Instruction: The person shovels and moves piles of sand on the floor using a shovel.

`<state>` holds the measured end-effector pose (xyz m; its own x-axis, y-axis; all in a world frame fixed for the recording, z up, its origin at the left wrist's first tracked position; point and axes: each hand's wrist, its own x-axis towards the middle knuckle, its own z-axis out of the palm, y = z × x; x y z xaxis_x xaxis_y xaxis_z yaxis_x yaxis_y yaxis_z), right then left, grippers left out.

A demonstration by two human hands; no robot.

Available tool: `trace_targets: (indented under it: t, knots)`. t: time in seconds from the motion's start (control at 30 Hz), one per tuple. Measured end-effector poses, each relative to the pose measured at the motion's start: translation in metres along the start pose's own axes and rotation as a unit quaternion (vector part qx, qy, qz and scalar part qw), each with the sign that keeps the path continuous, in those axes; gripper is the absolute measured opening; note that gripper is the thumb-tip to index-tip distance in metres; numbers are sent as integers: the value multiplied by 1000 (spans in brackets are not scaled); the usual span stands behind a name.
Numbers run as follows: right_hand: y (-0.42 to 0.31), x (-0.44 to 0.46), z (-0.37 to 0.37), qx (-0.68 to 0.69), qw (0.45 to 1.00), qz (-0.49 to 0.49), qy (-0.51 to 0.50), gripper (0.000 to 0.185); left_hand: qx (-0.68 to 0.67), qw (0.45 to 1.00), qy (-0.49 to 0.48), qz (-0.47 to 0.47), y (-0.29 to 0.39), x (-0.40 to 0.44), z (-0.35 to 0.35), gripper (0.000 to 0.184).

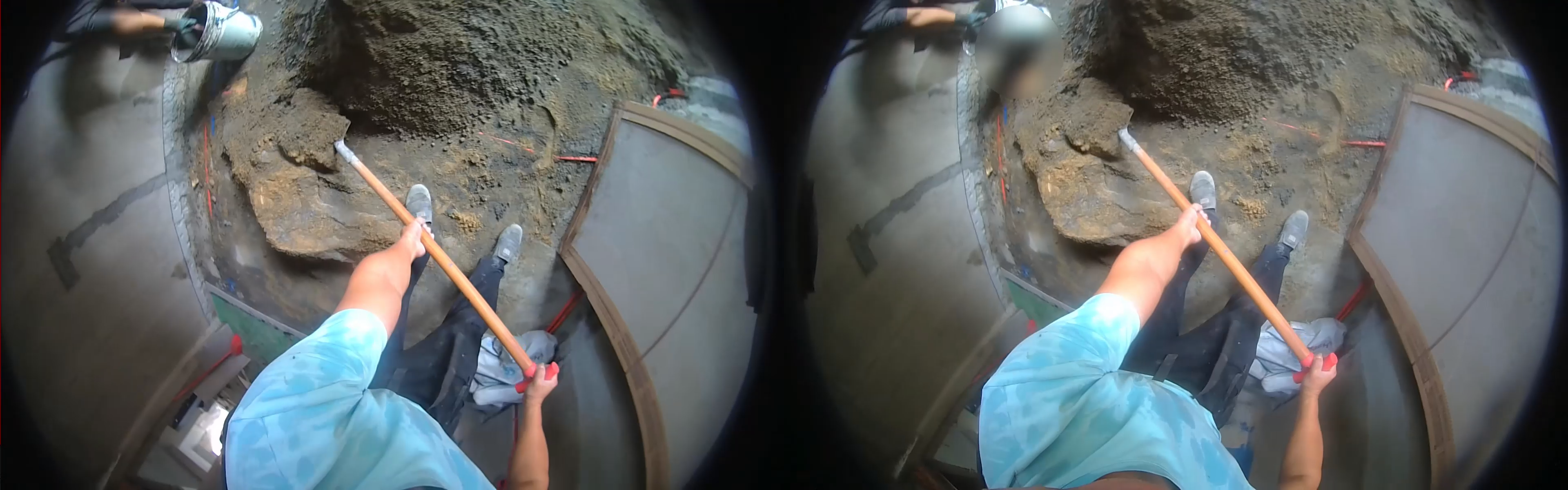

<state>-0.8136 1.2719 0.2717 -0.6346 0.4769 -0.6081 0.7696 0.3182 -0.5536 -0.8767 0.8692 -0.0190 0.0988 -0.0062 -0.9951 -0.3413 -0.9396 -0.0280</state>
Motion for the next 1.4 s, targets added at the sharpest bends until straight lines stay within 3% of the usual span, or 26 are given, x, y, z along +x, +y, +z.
trace_targets:
  t: [0.1,0.23,0.33,0.37,0.47,0.53,0.6,0.67,0.77,0.8,0.87,0.9,1.0,1.1,1.13,1.23,1.33,1.4]
  knots:
    - [35,-5,-38,8,999,18,42,12,25,999,41,8,-36,-17,-4,17]
    - [97,-14,-74,-62,995,1,75,20,85,986,90,108,-65,-77,4,11]
    - [173,6,-95,23,976,214,-28,33,164,955,140,203,-75,-127,15,10]
    - [184,32,-103,77,925,356,-108,32,213,931,165,246,-77,-150,23,13]
    - [142,119,-109,-126,825,379,-400,35,326,859,164,359,-70,-219,36,23]
    - [98,130,-93,-145,903,248,-319,35,258,874,129,391,-48,-273,53,23]
    - [20,108,-80,-101,951,202,-209,32,223,874,110,418,-14,-292,51,25]
    - [12,112,-74,-27,963,158,-216,30,150,874,91,453,-5,-337,47,29]
    - [-3,93,-93,39,989,12,-141,26,59,907,19,416,-15,-382,33,25]
    - [-10,82,-103,61,992,-79,-82,24,37,913,1,406,-18,-379,26,24]
    - [-38,53,-146,91,961,-257,40,21,10,927,-39,373,-36,-371,18,19]
    - [-37,49,-164,117,961,-247,41,17,6,932,-62,357,-51,-377,19,18]
    - [-55,34,-218,224,894,-384,62,14,28,946,-89,309,-95,-386,20,21]
    - [-134,-6,-284,211,804,-547,100,9,72,951,-120,275,-135,-400,29,28]
    - [-158,-20,-301,215,769,-594,102,11,84,949,-103,284,-160,-444,39,30]
    - [-225,-79,-328,163,670,-720,85,14,265,917,-146,260,-178,-461,26,24]
    - [-242,-120,-293,35,593,-803,60,18,384,722,-241,523,-183,-530,2,19]
    - [-235,-135,-276,15,571,-820,44,18,265,642,-381,610,-186,-644,-28,10]
